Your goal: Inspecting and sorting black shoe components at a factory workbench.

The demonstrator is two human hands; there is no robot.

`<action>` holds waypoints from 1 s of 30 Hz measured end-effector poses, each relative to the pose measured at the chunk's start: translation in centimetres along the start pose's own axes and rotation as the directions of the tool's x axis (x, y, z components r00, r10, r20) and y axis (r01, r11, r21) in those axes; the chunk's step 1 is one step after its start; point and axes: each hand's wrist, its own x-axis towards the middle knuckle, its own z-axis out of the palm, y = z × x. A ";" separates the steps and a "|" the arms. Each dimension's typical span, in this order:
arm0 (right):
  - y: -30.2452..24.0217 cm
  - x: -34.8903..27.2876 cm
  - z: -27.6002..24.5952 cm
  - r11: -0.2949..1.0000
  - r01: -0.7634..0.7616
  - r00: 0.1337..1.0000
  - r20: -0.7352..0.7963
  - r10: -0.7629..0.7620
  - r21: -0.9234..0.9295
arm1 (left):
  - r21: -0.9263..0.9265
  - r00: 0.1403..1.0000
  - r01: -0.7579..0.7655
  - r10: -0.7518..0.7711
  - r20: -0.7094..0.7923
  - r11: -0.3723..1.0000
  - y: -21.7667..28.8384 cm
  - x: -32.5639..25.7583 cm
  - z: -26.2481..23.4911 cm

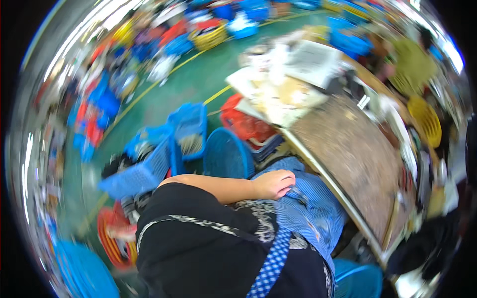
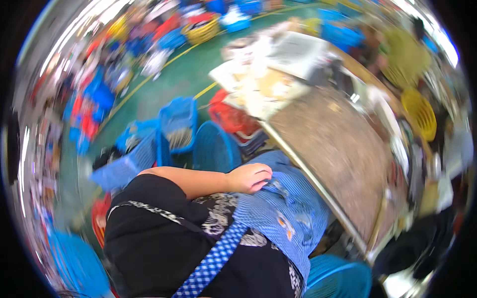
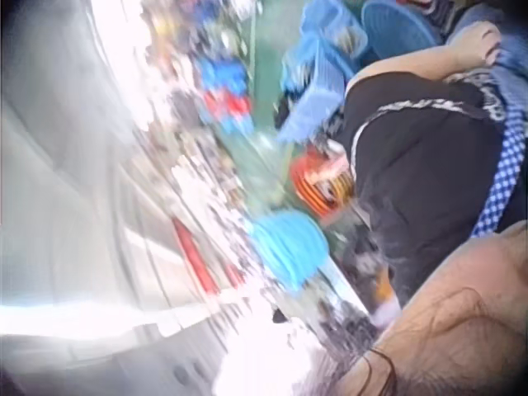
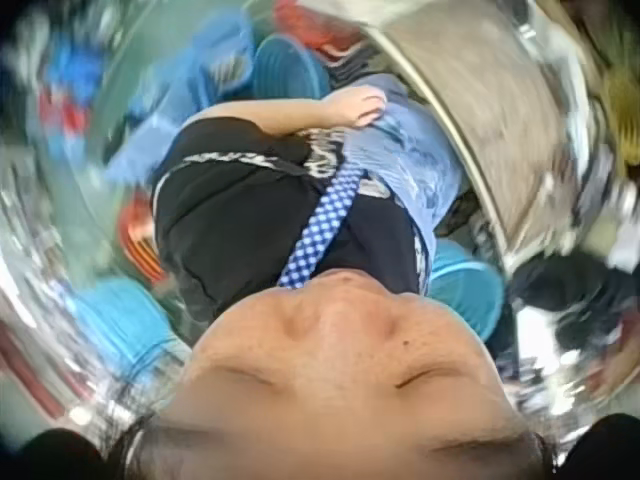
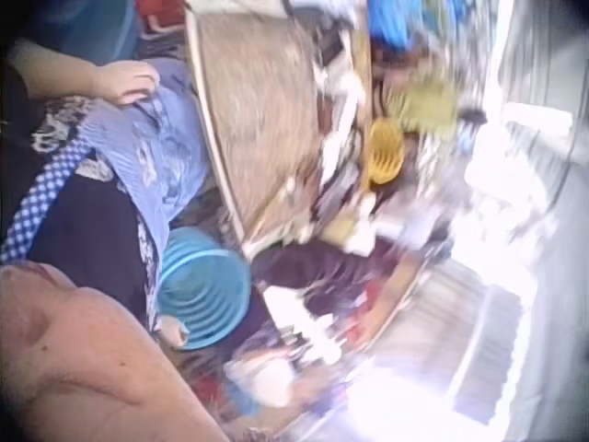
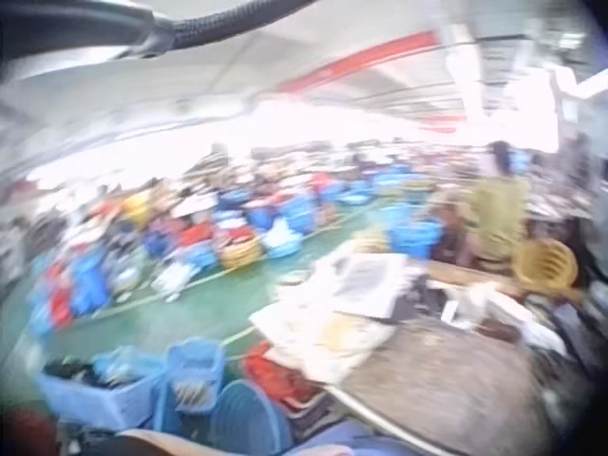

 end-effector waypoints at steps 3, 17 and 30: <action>-16.5 15.5 6.6 0.820 0.563 0.820 0.202 -0.536 -0.106 | 0.029 0.918 0.335 -0.319 -0.236 0.942 2.3 -8.1 -3.0; -62.0 9.4 37.0 0.088 0.973 0.207 0.639 -0.741 -0.213 | -0.891 -0.883 0.058 -0.394 -0.256 0.450 14.1 -31.2 -19.3; -58.2 10.6 32.9 0.303 0.932 0.362 0.463 -0.809 -0.199 | -0.971 -0.869 -0.110 -0.494 -0.010 0.213 11.0 -43.8 -23.4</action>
